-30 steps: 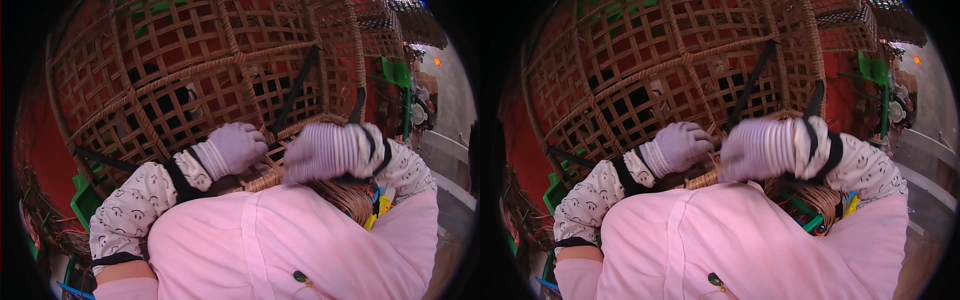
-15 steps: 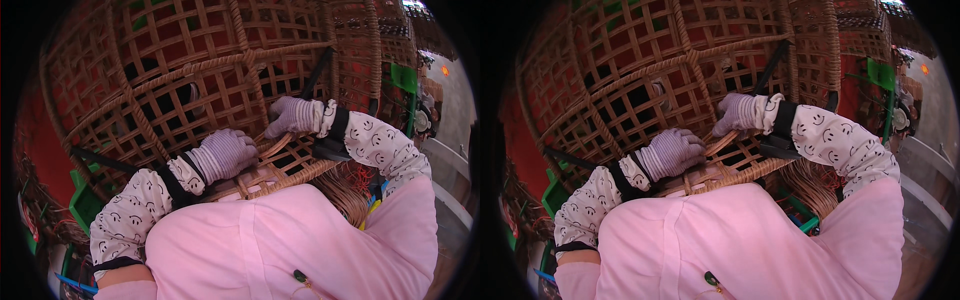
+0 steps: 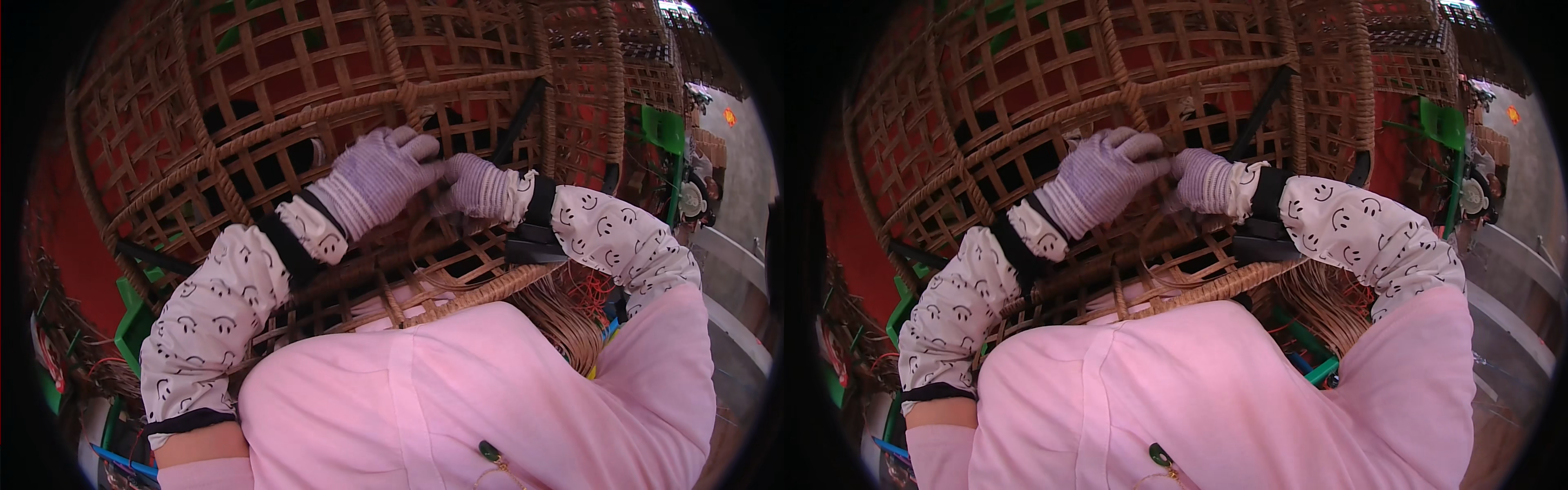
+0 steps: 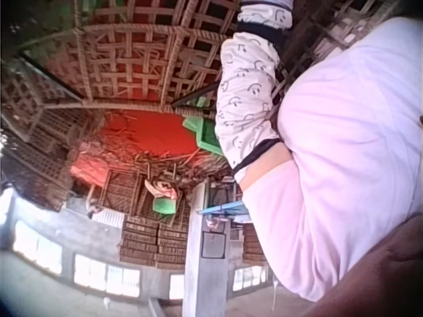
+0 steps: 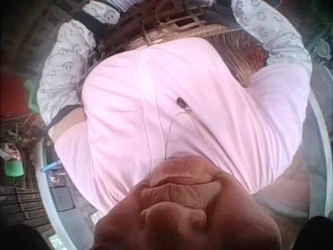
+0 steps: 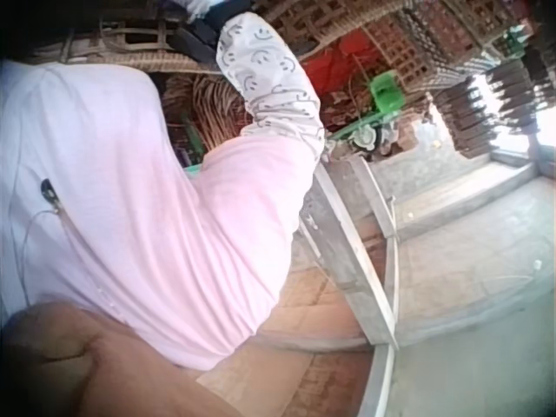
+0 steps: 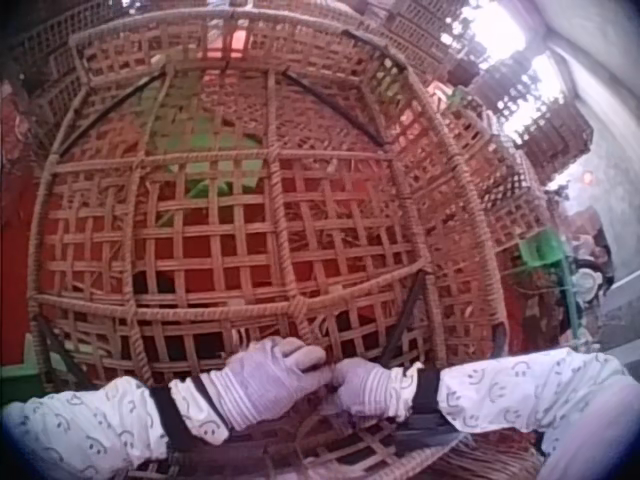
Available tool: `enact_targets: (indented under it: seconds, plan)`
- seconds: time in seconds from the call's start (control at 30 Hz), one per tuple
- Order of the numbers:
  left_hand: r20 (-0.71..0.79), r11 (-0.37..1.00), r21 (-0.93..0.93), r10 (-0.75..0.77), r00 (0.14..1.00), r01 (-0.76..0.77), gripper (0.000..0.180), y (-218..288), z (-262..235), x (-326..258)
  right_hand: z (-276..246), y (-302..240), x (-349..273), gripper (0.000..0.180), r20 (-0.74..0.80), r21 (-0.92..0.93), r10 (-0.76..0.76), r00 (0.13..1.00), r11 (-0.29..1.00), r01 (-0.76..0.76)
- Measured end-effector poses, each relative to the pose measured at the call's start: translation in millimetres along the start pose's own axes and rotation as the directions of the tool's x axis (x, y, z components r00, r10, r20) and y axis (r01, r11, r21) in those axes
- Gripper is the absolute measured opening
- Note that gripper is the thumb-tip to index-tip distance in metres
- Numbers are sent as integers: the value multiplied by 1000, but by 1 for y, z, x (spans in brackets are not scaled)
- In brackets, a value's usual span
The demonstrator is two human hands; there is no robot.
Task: The recorder is weaving strips of material into a wicker furniture frame and using a pneumatic nail gun for assembly.
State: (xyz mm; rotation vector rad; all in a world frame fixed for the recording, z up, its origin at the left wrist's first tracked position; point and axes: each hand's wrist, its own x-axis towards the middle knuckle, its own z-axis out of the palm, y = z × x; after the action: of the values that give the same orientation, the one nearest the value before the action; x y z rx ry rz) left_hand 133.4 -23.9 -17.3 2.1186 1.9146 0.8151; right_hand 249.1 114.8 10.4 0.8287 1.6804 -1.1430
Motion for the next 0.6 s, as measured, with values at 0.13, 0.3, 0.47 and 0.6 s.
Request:
enact_targets:
  seconds: [0.13,0.3,0.47,0.6]
  plan:
    - [32,1000,-29,3,999,-2,28,-10,-2,6,-2,-16,-7,27,-51,12,62,997,998,-62]
    - [640,829,-143,-339,690,540,40,27,-22,5,-5,-15,4,28,-3,-202,133,991,971,-131]
    - [649,811,-185,-324,688,556,32,45,2,-17,1,-26,-5,31,-45,-222,154,987,962,-160]
    - [674,819,-197,-286,681,539,30,46,-2,-18,1,-29,-7,33,-51,-401,120,991,907,-130]
